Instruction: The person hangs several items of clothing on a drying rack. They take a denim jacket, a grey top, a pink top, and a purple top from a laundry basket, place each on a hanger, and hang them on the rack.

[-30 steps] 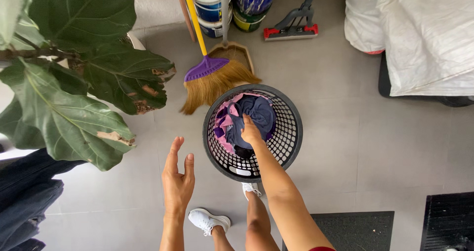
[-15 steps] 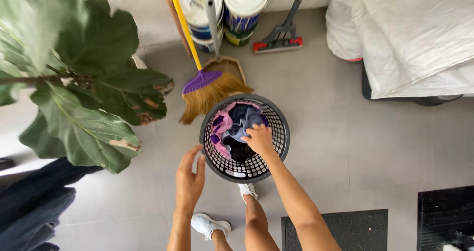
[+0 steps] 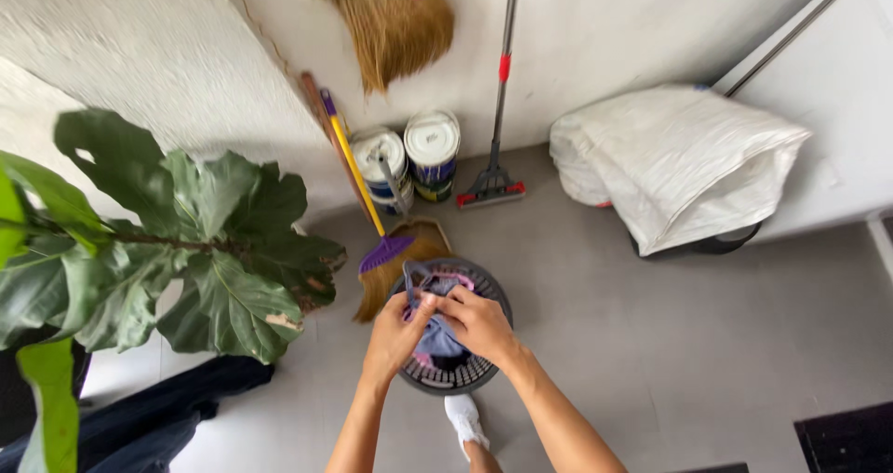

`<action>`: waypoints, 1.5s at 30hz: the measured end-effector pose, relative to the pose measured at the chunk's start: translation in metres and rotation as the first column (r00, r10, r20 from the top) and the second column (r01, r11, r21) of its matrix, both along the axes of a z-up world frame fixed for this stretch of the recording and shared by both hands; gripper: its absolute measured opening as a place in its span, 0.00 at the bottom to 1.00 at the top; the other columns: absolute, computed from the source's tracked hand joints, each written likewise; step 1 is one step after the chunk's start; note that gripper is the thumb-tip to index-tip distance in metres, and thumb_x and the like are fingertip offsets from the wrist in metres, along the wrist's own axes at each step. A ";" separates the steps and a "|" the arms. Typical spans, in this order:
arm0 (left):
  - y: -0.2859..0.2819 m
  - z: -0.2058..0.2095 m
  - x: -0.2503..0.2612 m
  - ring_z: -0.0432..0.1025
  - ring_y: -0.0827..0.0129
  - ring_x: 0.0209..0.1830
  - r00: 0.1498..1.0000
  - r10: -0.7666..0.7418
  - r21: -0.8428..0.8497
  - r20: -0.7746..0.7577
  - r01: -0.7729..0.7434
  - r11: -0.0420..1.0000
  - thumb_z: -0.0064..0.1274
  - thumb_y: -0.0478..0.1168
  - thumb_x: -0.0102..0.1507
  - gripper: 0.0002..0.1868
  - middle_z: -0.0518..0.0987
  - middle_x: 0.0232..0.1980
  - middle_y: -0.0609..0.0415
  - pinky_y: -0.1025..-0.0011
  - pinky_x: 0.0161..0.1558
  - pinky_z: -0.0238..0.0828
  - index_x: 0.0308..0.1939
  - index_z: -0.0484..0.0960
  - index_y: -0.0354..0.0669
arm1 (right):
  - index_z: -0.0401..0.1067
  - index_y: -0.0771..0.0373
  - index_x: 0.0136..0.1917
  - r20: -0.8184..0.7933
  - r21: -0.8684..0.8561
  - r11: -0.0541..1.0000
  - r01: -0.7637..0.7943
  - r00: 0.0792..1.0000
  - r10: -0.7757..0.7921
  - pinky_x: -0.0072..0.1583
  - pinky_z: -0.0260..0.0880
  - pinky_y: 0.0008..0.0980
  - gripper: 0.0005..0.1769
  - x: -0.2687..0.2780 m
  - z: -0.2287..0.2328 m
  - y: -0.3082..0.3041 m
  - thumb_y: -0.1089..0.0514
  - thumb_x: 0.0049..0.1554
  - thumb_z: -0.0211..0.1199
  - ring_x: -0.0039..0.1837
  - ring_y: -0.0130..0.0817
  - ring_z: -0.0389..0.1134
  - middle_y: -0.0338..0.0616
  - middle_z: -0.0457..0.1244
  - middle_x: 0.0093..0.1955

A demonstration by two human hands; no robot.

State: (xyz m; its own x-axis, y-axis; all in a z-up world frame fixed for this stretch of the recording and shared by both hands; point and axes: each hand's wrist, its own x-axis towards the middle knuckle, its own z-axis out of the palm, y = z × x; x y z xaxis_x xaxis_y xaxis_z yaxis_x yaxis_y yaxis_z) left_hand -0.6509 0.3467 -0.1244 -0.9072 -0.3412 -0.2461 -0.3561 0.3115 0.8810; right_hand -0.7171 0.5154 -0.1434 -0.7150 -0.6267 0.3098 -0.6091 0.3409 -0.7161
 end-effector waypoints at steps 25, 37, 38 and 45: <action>-0.032 0.267 0.094 0.53 0.84 0.18 0.740 0.397 0.646 -0.542 0.065 0.761 0.42 0.41 0.76 0.15 0.78 0.37 0.53 0.80 0.26 0.55 0.62 0.75 0.37 | 0.78 0.60 0.49 0.216 0.422 0.903 -0.081 0.976 -0.013 0.56 0.70 0.47 0.15 0.007 0.015 0.088 0.58 0.47 0.67 0.53 0.53 0.71 0.49 0.70 0.47; -0.087 0.237 0.195 0.63 0.80 0.26 0.610 0.567 0.498 -0.553 -0.304 0.812 0.48 0.43 0.74 0.16 0.80 0.51 0.53 0.78 0.30 0.64 0.57 0.82 0.34 | 0.73 0.63 0.48 -0.015 -0.165 0.978 0.129 0.991 -0.134 0.44 0.70 0.36 0.07 -0.015 0.097 0.028 0.61 0.56 0.66 0.40 0.39 0.72 0.47 0.69 0.40; -0.091 0.233 0.207 0.64 0.80 0.26 0.591 0.584 0.501 -0.557 -0.321 0.803 0.48 0.43 0.73 0.17 0.82 0.54 0.53 0.78 0.30 0.65 0.57 0.82 0.34 | 0.74 0.63 0.48 0.019 -0.111 0.981 0.157 0.988 -0.156 0.42 0.69 0.36 0.10 -0.014 0.108 0.024 0.57 0.55 0.69 0.38 0.37 0.71 0.46 0.69 0.37; -0.106 0.218 0.294 0.74 0.76 0.31 0.407 0.743 0.610 -0.531 -0.425 0.669 0.46 0.42 0.75 0.17 0.82 0.58 0.43 0.79 0.34 0.71 0.49 0.82 0.29 | 0.74 0.65 0.43 -0.176 -0.244 0.964 0.102 0.973 -0.147 0.38 0.65 0.31 0.16 -0.004 0.144 -0.034 0.50 0.59 0.71 0.33 0.30 0.66 0.43 0.65 0.30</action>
